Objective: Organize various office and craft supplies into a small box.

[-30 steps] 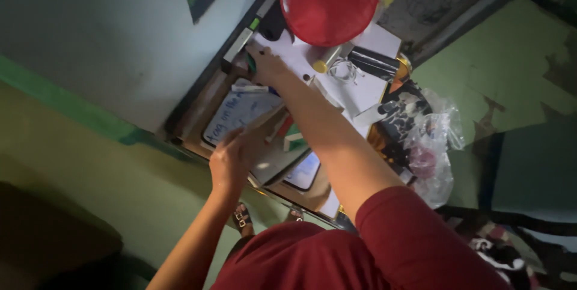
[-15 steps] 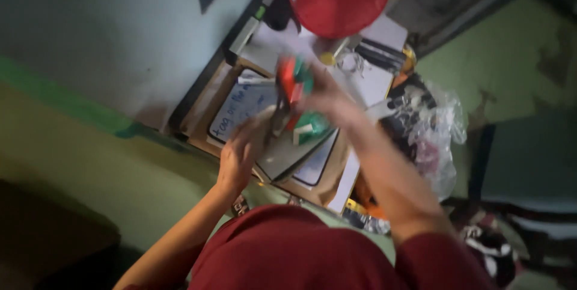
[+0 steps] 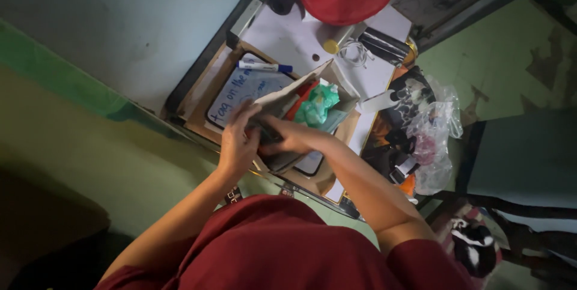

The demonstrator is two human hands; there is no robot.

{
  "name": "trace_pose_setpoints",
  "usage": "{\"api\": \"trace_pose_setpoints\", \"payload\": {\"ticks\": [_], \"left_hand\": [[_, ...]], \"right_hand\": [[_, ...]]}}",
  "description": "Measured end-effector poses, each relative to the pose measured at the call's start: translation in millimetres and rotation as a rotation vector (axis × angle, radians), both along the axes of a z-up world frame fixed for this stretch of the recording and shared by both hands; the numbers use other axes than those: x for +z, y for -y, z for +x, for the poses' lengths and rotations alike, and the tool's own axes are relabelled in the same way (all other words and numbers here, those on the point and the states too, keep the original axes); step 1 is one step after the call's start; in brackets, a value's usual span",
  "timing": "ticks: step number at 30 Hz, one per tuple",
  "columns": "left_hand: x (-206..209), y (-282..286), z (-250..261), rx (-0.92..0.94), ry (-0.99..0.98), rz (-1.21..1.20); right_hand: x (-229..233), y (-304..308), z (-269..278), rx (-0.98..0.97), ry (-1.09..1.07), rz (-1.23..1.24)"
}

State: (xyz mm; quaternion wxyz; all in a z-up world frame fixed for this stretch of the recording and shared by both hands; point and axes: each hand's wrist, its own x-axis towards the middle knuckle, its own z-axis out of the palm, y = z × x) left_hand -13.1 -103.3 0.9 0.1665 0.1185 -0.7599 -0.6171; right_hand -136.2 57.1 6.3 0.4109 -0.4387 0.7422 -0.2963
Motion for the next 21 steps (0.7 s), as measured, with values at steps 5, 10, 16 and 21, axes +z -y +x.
{"api": "trace_pose_setpoints", "payload": {"ticks": [5,10,16,21], "left_hand": [[-10.3,2.6,-1.2,0.028,-0.091,-0.248],[10.4,1.3,2.8,0.062,-0.126,-0.49],[26.8,-1.4,3.8,0.009,-0.53,-0.692],[22.5,-2.3,1.5,-0.093,-0.457,-0.67]], "right_hand": [[91.5,-5.6,20.3,-0.211,-0.145,0.151],[111.2,-53.7,-24.3,-0.211,-0.4,-0.025],[78.6,-78.9,-56.5,-0.065,-0.73,-0.063],[107.3,-97.0,-55.3,-0.77,-0.475,-0.334]]}}
